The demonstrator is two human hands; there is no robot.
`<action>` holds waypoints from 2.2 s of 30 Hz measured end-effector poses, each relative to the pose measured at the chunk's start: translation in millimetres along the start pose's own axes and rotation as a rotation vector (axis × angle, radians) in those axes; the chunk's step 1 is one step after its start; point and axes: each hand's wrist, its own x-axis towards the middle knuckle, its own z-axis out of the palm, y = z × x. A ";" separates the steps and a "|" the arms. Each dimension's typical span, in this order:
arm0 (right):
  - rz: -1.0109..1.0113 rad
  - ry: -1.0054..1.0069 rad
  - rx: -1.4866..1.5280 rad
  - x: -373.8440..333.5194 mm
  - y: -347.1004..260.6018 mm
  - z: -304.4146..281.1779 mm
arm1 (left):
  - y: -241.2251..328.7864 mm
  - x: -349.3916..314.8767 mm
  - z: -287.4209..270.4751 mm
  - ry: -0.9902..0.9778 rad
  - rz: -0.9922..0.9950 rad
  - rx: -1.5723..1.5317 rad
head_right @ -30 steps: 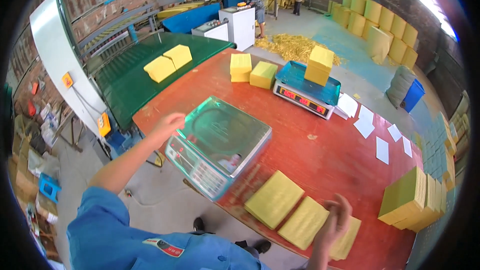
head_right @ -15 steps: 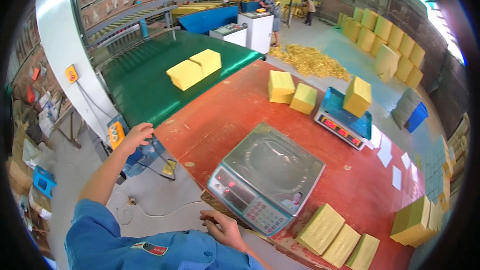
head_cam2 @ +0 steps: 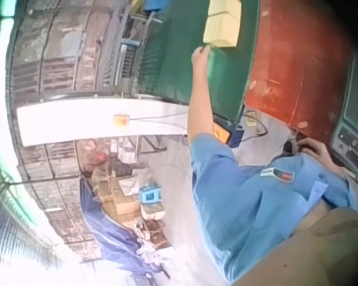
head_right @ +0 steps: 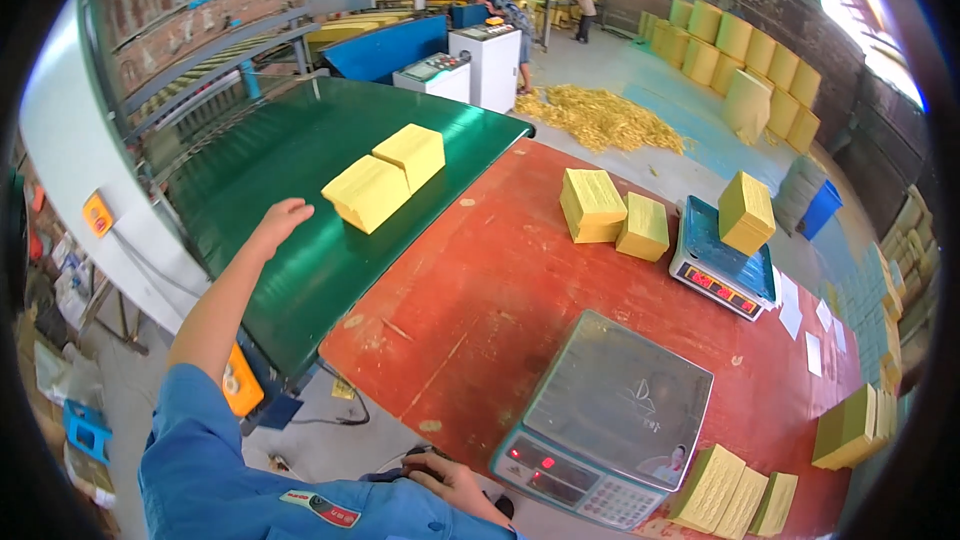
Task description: The recorder is seen weighing stacks of yellow foam blocks on a scale and moving them between a table and a conveyor belt.
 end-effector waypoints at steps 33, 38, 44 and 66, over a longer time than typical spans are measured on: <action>0.221 0.176 1.234 94.3 86.2 52.0 | 30.7 -91.0 132.9 -1.218 0.146 0.112; 0.078 0.092 1.374 71.1 73.5 45.6 | 51.9 -199.2 132.3 -0.720 0.558 0.446; 0.117 0.077 1.348 61.7 70.0 34.2 | 69.6 -250.5 134.7 -0.480 0.534 0.495; -0.150 0.600 -0.654 92.8 -44.3 -16.9 | -32.9 -215.4 166.5 -0.258 0.447 -0.457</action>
